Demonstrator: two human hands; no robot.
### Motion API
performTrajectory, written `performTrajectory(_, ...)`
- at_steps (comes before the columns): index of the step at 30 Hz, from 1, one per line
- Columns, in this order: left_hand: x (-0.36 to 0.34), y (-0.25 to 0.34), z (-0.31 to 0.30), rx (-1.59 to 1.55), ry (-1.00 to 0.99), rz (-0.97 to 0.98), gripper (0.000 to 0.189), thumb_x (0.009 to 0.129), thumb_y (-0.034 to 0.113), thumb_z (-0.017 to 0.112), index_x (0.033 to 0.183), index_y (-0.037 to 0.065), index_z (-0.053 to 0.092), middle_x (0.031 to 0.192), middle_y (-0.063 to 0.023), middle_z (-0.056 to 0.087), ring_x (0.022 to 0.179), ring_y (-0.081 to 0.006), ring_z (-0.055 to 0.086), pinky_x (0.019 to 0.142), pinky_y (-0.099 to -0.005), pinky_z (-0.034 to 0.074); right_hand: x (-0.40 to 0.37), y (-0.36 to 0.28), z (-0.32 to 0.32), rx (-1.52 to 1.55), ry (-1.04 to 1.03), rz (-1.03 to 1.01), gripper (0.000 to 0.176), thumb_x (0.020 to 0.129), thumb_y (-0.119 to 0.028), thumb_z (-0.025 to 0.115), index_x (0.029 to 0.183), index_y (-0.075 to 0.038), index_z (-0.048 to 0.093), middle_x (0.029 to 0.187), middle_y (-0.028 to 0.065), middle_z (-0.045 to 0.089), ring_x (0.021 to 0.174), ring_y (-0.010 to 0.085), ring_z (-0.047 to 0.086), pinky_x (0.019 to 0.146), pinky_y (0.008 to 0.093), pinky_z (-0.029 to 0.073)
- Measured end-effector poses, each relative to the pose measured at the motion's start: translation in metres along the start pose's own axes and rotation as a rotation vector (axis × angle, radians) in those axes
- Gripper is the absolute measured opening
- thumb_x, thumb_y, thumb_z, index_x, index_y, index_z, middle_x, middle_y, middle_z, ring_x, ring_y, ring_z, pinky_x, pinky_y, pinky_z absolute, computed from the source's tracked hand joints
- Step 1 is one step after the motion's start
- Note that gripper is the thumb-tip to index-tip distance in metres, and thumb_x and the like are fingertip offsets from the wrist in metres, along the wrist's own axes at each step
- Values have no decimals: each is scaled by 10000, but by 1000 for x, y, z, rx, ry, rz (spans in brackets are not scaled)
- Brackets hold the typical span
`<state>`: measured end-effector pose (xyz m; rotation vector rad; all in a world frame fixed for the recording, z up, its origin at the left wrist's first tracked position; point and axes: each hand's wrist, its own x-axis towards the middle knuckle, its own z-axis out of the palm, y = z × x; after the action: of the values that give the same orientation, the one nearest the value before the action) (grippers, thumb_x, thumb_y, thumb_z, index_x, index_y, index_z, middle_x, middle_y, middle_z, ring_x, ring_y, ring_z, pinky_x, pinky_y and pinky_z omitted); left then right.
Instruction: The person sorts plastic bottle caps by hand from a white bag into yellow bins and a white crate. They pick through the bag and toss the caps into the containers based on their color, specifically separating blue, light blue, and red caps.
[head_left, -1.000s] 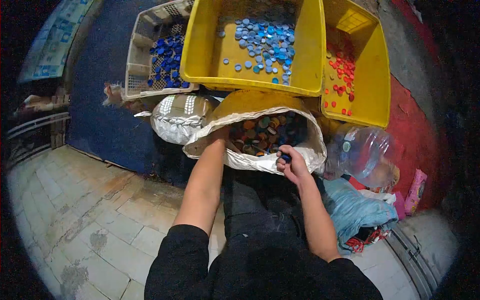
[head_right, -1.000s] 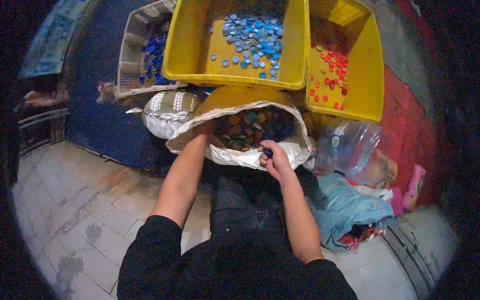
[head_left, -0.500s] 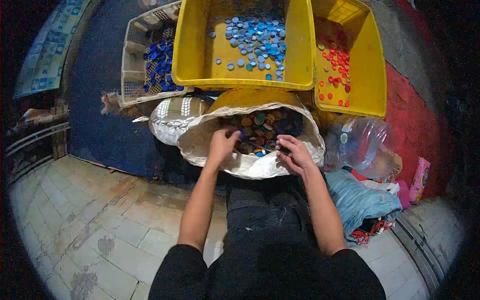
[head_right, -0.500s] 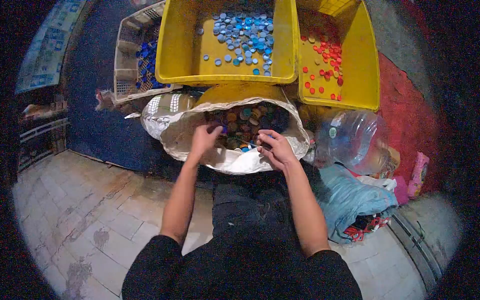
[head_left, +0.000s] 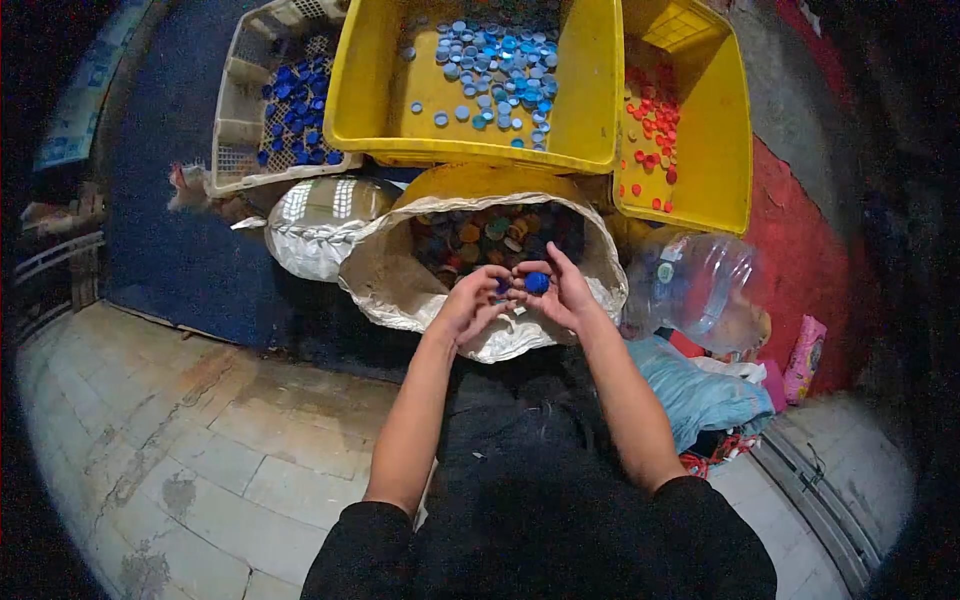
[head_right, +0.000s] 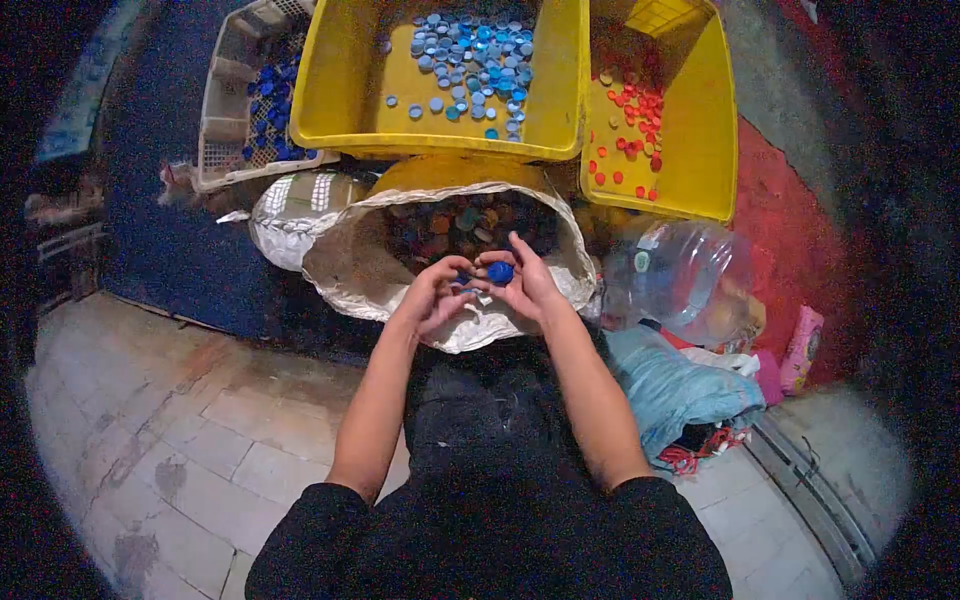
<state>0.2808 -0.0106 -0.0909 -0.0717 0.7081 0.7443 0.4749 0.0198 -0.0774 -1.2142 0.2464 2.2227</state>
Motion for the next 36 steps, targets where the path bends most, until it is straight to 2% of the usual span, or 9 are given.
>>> performTrajectory(4,12,-2,-3,-193,158,6,197,896,239,554,848,50,528,790,-65,529,679,-157,519,596,-305,457,14,-7,-20,-436,84,-28,295,866,-283,652,1040,-47,621,926,75,635,762,161,588,610,288,502)
performTrajectory(7,14,-7,-4,-124,318,102,205,911,247,550,790,90,499,717,-9,443,600,-116,420,543,-283,391,32,-22,-31,-1175,399,-321,337,867,-244,632,1112,-14,607,1019,94,657,917,223,603,831,312,454)
performTrajectory(9,7,-6,-1,-111,334,163,197,911,241,551,791,93,501,716,-1,438,592,-108,406,544,-276,383,61,-51,-46,-1747,783,-135,467,869,-411,548,1141,-35,601,1131,206,618,1100,337,560,920,371,432)
performTrajectory(10,0,-4,5,-105,339,202,185,911,232,552,800,92,500,708,1,435,582,-109,402,552,-283,386,81,-60,-61,-1846,615,-903,506,881,-459,476,1163,-56,599,1184,185,594,1149,342,529,952,384,423)
performTrajectory(13,-19,-3,11,-92,334,278,164,915,218,543,817,94,502,711,1,435,573,-107,396,573,-285,386,84,-81,-63,-1757,661,-762,509,904,-456,425,1164,-56,600,1214,166,580,1160,330,521,968,389,417)
performTrajectory(30,-52,-13,-1,-60,287,284,132,911,199,533,876,73,549,743,-12,478,578,-124,434,576,-289,397,106,-90,-88,-2055,467,-1047,497,916,-435,412,1164,-47,598,1223,166,575,1154,345,520,967,400,417)
performTrajectory(32,-62,-3,9,-152,295,208,168,903,236,552,895,70,578,736,-22,511,597,-140,469,583,-298,412,67,-66,-56,-2118,667,-841,459,895,-351,497,1236,-46,540,1231,189,563,1091,354,558,929,397,444)
performTrajectory(34,-70,4,9,-174,245,186,214,899,272,557,912,62,597,763,-41,565,643,-174,533,629,-319,460,19,-47,-15,-1662,352,-573,388,884,-232,532,1228,-54,548,1191,193,584,1038,296,595,865,372,488)
performTrajectory(36,-83,14,23,-275,251,161,248,905,285,536,945,49,599,809,-62,589,725,-212,578,709,-342,500,-18,-14,17,-723,149,-292,279,836,-141,566,1086,-19,592,1019,170,633,954,292,631,814,385,518)
